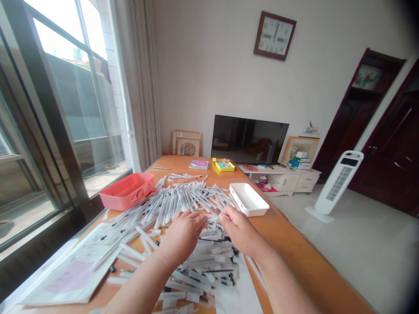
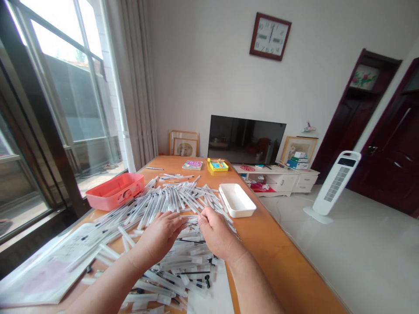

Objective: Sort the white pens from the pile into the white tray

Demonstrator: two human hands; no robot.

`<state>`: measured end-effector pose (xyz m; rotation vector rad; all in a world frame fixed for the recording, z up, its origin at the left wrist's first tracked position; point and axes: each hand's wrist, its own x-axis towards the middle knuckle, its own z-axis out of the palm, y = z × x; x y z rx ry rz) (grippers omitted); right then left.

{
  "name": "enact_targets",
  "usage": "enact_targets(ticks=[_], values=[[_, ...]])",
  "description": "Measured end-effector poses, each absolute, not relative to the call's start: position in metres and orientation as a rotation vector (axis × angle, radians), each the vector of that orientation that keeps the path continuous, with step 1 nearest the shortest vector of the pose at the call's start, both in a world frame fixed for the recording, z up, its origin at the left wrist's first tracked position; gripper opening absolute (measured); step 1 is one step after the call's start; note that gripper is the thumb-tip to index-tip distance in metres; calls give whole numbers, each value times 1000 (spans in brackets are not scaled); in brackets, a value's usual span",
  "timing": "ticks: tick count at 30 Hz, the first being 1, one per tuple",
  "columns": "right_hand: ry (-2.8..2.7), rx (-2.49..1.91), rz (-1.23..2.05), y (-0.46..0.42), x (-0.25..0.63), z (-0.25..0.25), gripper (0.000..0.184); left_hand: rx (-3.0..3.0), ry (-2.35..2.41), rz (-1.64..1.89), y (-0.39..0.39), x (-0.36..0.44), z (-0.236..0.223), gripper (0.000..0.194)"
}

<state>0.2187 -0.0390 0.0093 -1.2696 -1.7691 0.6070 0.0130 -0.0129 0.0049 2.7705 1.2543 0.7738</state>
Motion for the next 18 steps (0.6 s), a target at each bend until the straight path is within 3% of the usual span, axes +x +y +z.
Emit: enact_targets(ticks=[3,9,14,18], values=[[-1739,-1239,687,-39,220,12,26,2743,1280,829,-13,12,7,25],[-1293,-1200,891,-29,213,5,32,2334,1428,1380,-14,10,11,24],[-1084,-952,1213,-32,198,1,32,1520,1008,1151,-14,21,6,36],[-1182,-953,1274,-40,189,2,32,1014,666,1194,-15,27,5,40]])
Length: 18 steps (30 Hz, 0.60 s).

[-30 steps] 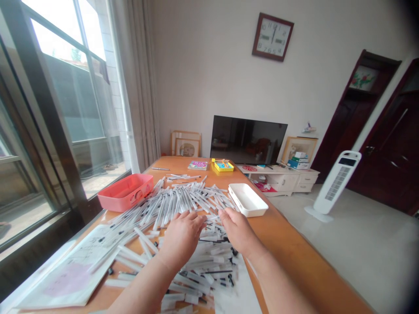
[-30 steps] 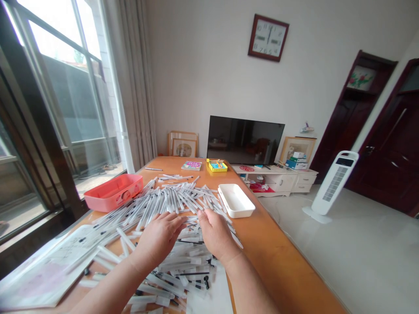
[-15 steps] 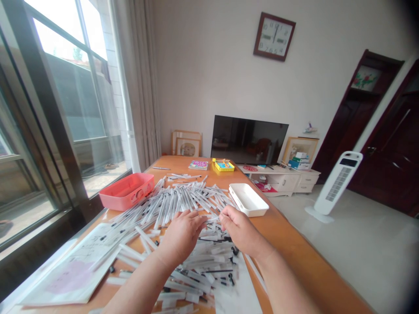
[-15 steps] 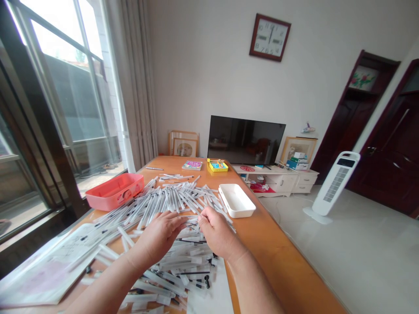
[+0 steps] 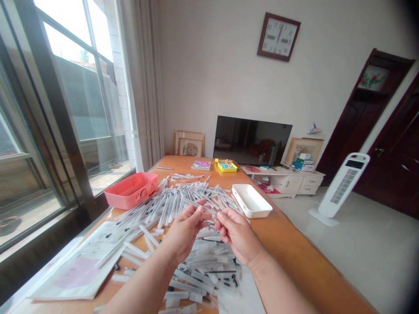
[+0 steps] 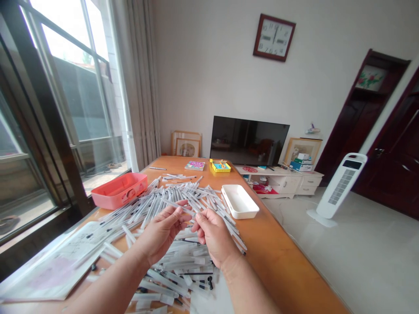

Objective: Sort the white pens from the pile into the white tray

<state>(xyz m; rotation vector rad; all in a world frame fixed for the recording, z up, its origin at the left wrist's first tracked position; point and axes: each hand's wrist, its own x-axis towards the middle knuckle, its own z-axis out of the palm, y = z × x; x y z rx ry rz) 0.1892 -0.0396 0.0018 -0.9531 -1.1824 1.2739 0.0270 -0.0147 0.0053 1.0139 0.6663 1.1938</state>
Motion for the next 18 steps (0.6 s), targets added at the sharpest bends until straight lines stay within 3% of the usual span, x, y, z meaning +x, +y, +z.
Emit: enact_targets(ticks=[8,10,15,18], values=[[-1676,-1138,602,-49,184,8,20,870,709,1261,-11,24,5,32],[-1650,-1136,640,-49,184,8,19,878,729,1266,-10,23,5,33],[-1626,-1204,876,-46,185,5,41,915,737,1254,-9,22,4,35],[-1632,-1168,836,-43,185,3,34,924,764,1264,-9,23,3,36]])
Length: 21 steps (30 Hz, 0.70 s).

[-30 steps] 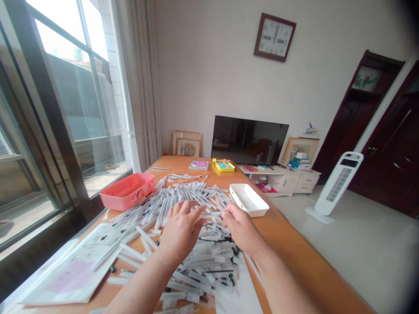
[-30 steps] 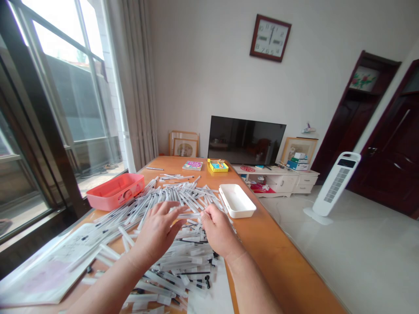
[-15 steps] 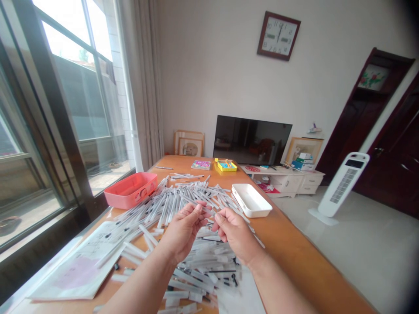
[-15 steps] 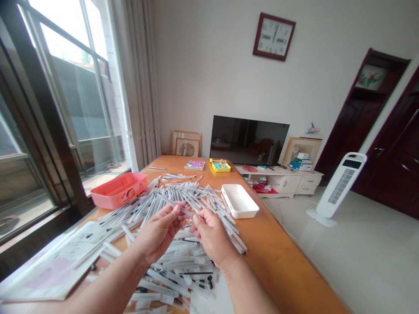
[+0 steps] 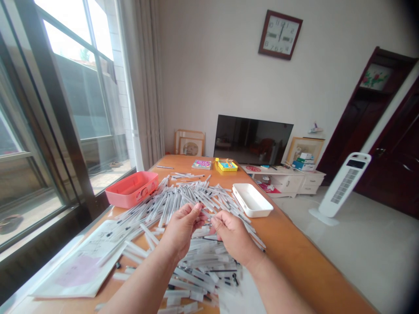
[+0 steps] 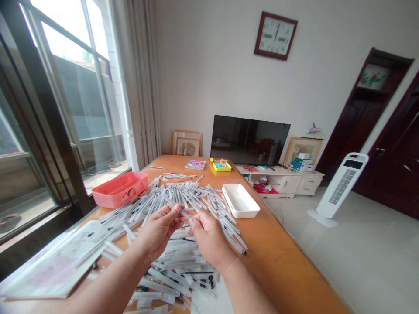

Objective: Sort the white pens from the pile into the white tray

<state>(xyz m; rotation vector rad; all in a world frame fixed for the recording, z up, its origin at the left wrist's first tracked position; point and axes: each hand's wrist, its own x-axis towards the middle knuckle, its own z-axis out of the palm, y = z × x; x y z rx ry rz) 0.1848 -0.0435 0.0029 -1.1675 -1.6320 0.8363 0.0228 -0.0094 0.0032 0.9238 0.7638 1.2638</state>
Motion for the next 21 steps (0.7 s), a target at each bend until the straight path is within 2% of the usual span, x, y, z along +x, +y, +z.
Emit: enact_targets(ticks=[3,8,12,17,21], values=[[-1542,-1121,831,-43,183,3,27,924,774,1267,-9,23,3,37],[-1569,-1196,949,-44,182,4,39,935,775,1267,-9,23,3,38],[-1504,-1136,876,-41,182,-1,26,941,796,1269,-8,24,3,38],[-1586,-1198,944,-40,182,-4,35,931,789,1265,-9,24,3,36],[-1524,-1167,850,-40,181,-5,25,924,800,1265,-9,24,2,36]])
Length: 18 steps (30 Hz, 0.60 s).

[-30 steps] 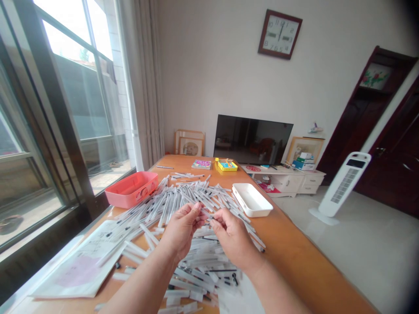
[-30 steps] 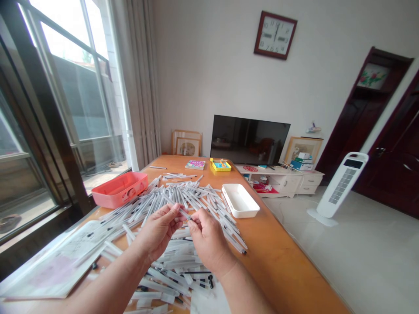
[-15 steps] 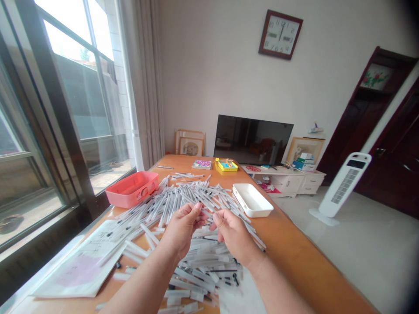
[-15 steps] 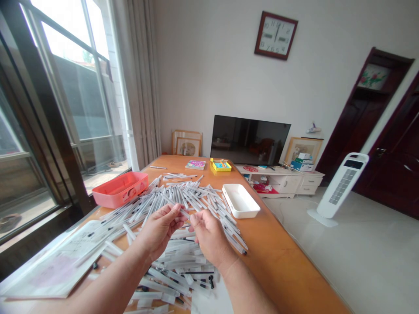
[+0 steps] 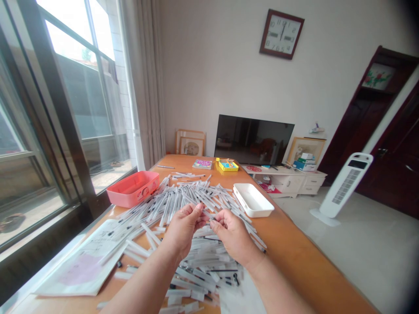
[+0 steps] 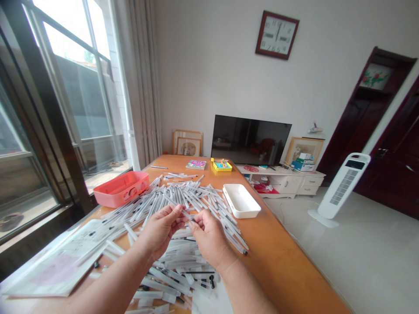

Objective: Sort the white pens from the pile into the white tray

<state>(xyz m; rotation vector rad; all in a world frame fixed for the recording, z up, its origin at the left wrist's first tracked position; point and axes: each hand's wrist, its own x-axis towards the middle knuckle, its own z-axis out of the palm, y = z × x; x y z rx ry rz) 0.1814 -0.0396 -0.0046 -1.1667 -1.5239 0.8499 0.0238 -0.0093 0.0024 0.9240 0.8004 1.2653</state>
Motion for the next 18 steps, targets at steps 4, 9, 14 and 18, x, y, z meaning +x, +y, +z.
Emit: enact_targets(ticks=[4,9,14,18], values=[[-1558,-1195,943,-41,182,-3,33,907,798,1264,-9,24,2,37],[-1536,-1168,839,-38,181,-7,22,899,823,1267,-7,24,1,40],[-1561,-1206,953,-38,181,-8,27,886,819,1262,-7,23,-1,37],[-1615,-1227,852,-40,181,-4,28,884,836,1262,-7,24,-2,37]])
